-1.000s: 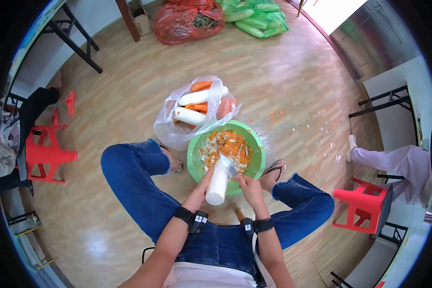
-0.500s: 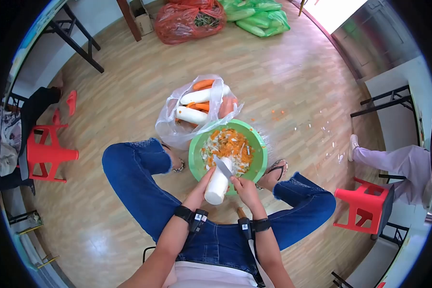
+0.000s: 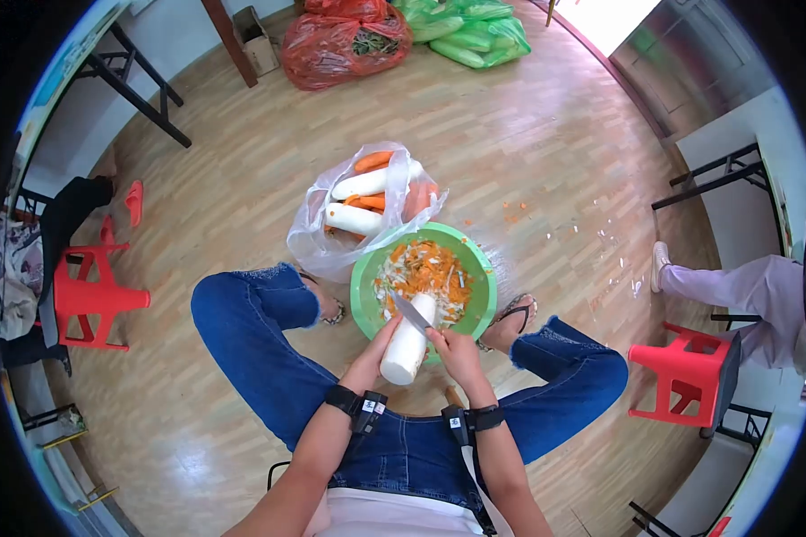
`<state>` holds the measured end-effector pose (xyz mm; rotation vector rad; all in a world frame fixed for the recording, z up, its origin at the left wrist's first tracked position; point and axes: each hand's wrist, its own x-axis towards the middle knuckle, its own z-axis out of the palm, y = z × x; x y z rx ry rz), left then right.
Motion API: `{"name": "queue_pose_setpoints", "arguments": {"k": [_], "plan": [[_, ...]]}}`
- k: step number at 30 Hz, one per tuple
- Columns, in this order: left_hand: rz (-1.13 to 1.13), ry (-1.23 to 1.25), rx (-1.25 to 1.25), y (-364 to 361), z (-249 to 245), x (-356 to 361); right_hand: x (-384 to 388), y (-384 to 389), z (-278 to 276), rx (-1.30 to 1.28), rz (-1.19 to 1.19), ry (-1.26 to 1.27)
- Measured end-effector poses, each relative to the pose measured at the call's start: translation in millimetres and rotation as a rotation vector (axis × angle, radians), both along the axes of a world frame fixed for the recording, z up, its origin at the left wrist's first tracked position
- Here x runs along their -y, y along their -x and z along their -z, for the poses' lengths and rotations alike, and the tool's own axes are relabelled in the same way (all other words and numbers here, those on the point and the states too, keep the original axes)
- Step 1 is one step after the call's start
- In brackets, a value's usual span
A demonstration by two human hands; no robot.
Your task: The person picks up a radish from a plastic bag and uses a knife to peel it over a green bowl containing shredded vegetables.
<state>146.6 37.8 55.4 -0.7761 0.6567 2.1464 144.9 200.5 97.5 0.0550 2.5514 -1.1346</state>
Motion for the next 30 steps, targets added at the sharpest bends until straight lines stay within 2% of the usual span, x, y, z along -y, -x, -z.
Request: {"name": "queue_pose_setpoints", "arguments": {"k": [6, 9, 12, 15, 18, 21, 25, 27, 30], "plan": [[0.079, -0.043, 0.003, -2, -4, -4, -10, 19, 31, -0.037, 0.188, -0.204], [0.088, -0.037, 0.005, -5, -1, -6, -8, 22, 30, -0.047, 0.152, -0.266], [0.088, 0.032, -0.009, -3, 8, -4, -5, 16, 16, 0.046, 0.059, -0.22], [0.133, 0.105, -0.031, -1, 2, -3, -1, 13, 3, 0.009, -0.001, -0.2], [0.192, 0.117, -0.037, -6, 6, -6, -7, 22, 18, 0.019, 0.114, -0.288], [0.22, 0.123, -0.055, -8, 16, -10, -14, 27, 35, 0.022, 0.106, -0.355], [0.204, 0.19, -0.053, -7, 13, -6, -8, 21, 21, -0.008, 0.084, -0.324], [0.222, 0.2, -0.054, -6, 15, -4, -5, 17, 9, 0.021, -0.054, -0.254], [0.258, 0.205, -0.063, -5, 14, -6, -6, 19, 13, 0.006, 0.047, -0.223]]}}
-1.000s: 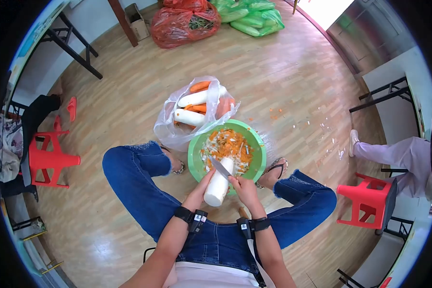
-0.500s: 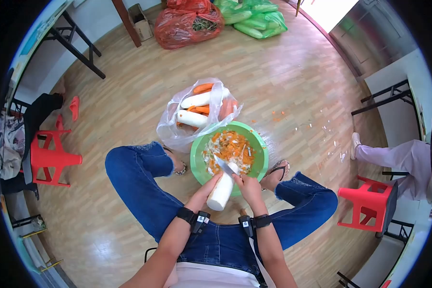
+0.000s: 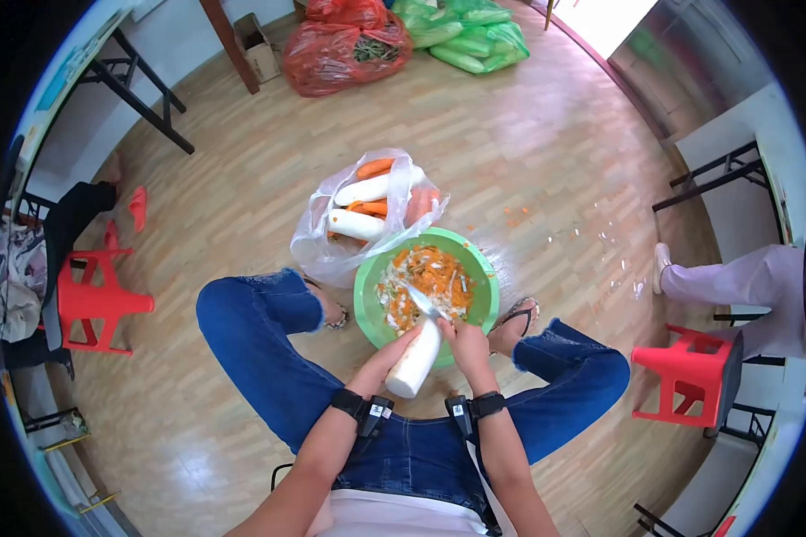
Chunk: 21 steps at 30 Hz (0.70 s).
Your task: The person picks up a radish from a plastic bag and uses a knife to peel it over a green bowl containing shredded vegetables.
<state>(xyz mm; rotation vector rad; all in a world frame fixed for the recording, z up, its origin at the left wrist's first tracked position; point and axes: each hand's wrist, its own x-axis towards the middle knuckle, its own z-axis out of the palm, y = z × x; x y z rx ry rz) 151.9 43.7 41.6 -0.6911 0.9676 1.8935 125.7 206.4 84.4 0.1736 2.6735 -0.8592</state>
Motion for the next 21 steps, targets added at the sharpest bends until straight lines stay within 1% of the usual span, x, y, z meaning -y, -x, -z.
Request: {"name": "queue_pose_setpoints", "arguments": {"k": [1, 3, 5, 6, 8, 9, 10, 11, 12, 13, 14, 16, 17, 19, 21], "plan": [[0.007, 0.001, -0.004, -1, -2, -1, -2, 2, 4, 0.002, 0.008, -0.002], [0.012, -0.005, -0.007, -2, -2, -4, -8, 8, 17, -0.02, 0.069, -0.118], [0.001, -0.006, -0.016, 0, -4, -5, -14, 7, 28, -0.02, 0.104, -0.1], [-0.005, 0.01, -0.026, 0, -8, -5, -11, 8, 24, -0.014, 0.134, -0.082], [-0.02, 0.029, -0.032, 1, -10, 0, -7, 5, 14, 0.023, 0.083, -0.022], [-0.048, 0.031, 0.004, 2, -9, 1, -5, 3, 3, 0.061, 0.044, 0.03], [-0.072, 0.03, 0.039, 3, -9, 1, -3, 0, -3, 0.063, 0.041, 0.028], [-0.071, 0.027, 0.04, 4, -6, 1, -1, -4, -7, 0.096, -0.038, 0.082], [-0.123, 0.003, 0.045, 5, -5, 1, 0, -7, -9, 0.129, -0.114, 0.136], [-0.175, -0.019, 0.049, 6, -5, 2, 0, -7, -3, 0.161, -0.085, 0.172], [-0.172, -0.02, 0.05, 6, -4, 4, 0, -5, 2, 0.162, -0.082, 0.171], [-0.135, -0.063, 0.05, 6, -17, 4, -5, 0, 11, 0.02, 0.066, 0.106], [-0.128, -0.066, 0.05, 4, -17, 1, -11, 3, 19, 0.019, 0.073, 0.103], [-0.147, -0.119, 0.046, 1, -18, -2, -19, 12, 28, 0.043, 0.094, -0.025], [-0.15, -0.087, 0.039, 2, -13, 2, -18, 8, 29, 0.026, 0.102, -0.023]]}}
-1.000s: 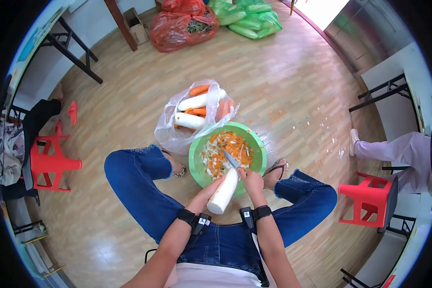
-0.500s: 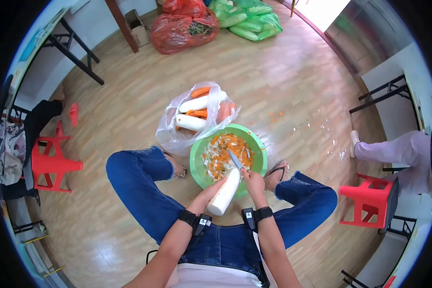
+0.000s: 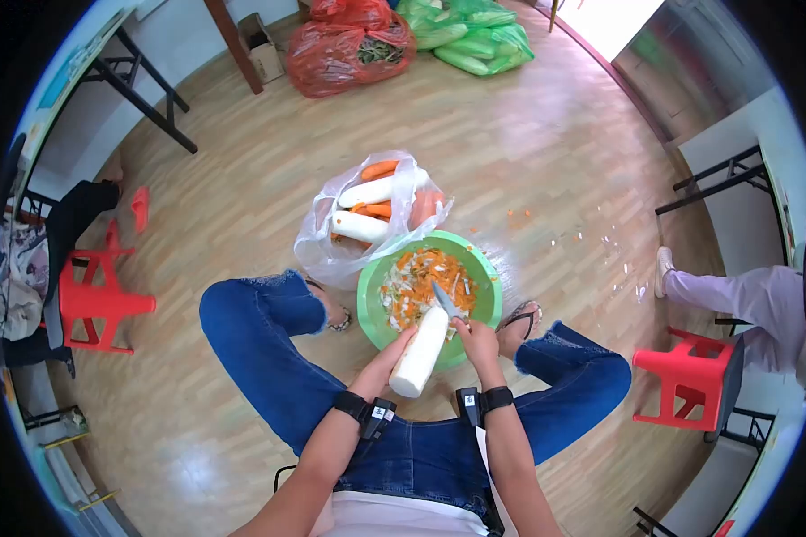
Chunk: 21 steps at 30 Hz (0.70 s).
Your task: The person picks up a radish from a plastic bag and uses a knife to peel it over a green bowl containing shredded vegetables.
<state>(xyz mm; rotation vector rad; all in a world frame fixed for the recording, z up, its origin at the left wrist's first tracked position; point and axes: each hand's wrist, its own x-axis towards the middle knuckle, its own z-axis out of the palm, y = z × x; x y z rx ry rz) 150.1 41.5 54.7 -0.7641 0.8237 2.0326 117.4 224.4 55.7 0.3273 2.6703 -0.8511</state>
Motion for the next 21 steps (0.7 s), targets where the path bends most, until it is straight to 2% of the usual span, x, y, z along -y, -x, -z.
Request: {"name": "queue_pose_setpoints", "arguments": {"k": [5, 7, 8, 10, 17, 19, 21], "plan": [[-0.114, -0.023, 0.027, 1, 16, 4, 12, -16, -29, 0.025, 0.066, 0.085], [-0.143, -0.078, 0.032, 3, 14, 4, 18, -25, -35, 0.062, -0.185, 0.144], [-0.139, -0.08, 0.033, 4, 12, 5, 19, -24, -30, 0.061, -0.181, 0.142], [-0.152, -0.136, 0.061, 3, 0, 3, 19, -20, -18, -0.061, -0.009, 0.142], [-0.135, -0.077, 0.031, 3, -9, 5, 16, -15, -24, -0.039, -0.043, 0.058], [-0.182, -0.112, 0.057, 4, 0, 8, 20, -24, -35, 0.005, -0.163, 0.268], [-0.19, -0.098, 0.07, 4, 4, 9, 24, -28, -38, 0.002, -0.152, 0.303]]}}
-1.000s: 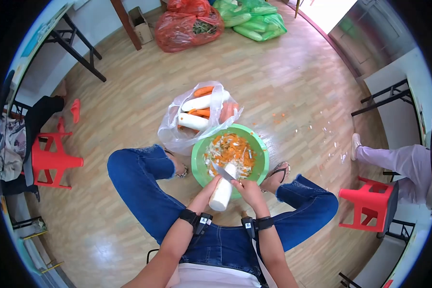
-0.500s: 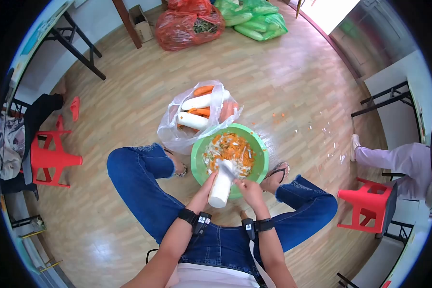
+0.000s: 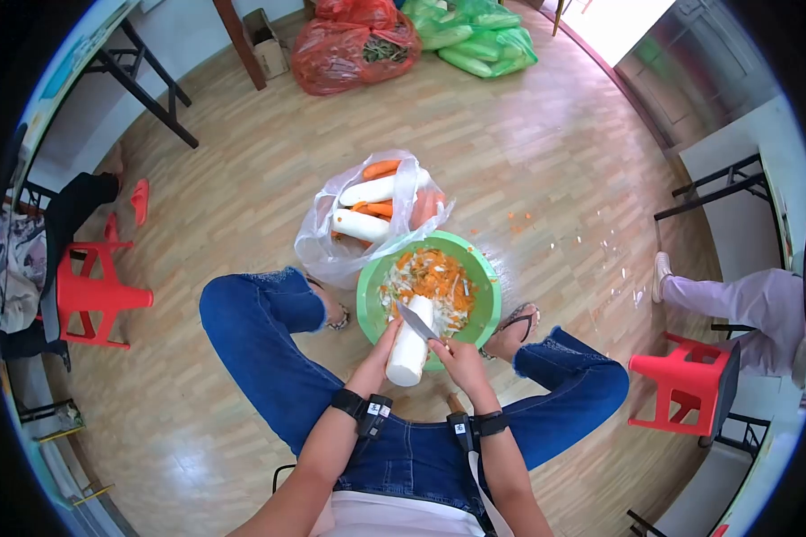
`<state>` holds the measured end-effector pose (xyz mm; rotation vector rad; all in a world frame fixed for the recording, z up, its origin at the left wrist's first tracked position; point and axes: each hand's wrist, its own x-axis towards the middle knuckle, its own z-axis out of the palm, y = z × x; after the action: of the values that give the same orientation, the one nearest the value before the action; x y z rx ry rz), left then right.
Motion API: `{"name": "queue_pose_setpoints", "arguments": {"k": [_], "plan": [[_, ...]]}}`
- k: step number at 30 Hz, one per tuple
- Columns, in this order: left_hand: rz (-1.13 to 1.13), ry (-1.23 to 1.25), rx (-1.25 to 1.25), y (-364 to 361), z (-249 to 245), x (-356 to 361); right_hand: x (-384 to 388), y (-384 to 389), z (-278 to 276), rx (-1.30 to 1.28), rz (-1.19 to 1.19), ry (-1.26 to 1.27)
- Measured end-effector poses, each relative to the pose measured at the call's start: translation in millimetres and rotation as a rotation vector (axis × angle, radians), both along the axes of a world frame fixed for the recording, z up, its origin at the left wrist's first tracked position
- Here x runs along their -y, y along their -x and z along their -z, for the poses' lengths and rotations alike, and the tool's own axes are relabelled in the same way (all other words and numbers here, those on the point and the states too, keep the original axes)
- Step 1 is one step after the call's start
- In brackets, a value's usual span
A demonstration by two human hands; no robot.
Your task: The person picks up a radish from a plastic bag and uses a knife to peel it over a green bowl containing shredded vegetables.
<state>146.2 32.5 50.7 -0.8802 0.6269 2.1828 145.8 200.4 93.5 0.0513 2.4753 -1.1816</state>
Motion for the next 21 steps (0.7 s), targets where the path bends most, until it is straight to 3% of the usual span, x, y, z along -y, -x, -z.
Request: {"name": "queue_pose_setpoints", "arguments": {"k": [2, 4, 8, 13, 17, 19, 21], "plan": [[0.003, 0.011, 0.008, 1, -1, -1, -4, 3, 6, -0.004, 0.021, 0.033], [0.057, -0.077, -0.062, 0, -11, -2, -13, 13, 28, -0.07, 0.135, -0.221], [0.043, -0.18, -0.023, -2, -6, -2, -18, 21, 40, -0.085, 0.17, -0.205], [-0.029, -0.143, -0.047, -2, -1, -1, -5, 12, 4, -0.025, 0.07, -0.084], [0.047, -0.17, -0.028, 0, -5, -2, -15, 14, 29, -0.054, 0.107, -0.144], [0.122, -0.105, -0.087, 1, -24, -6, -26, 20, 47, -0.143, 0.201, -0.311], [0.173, -0.129, -0.114, 2, -23, -9, -27, 17, 59, -0.153, 0.226, -0.281]]}}
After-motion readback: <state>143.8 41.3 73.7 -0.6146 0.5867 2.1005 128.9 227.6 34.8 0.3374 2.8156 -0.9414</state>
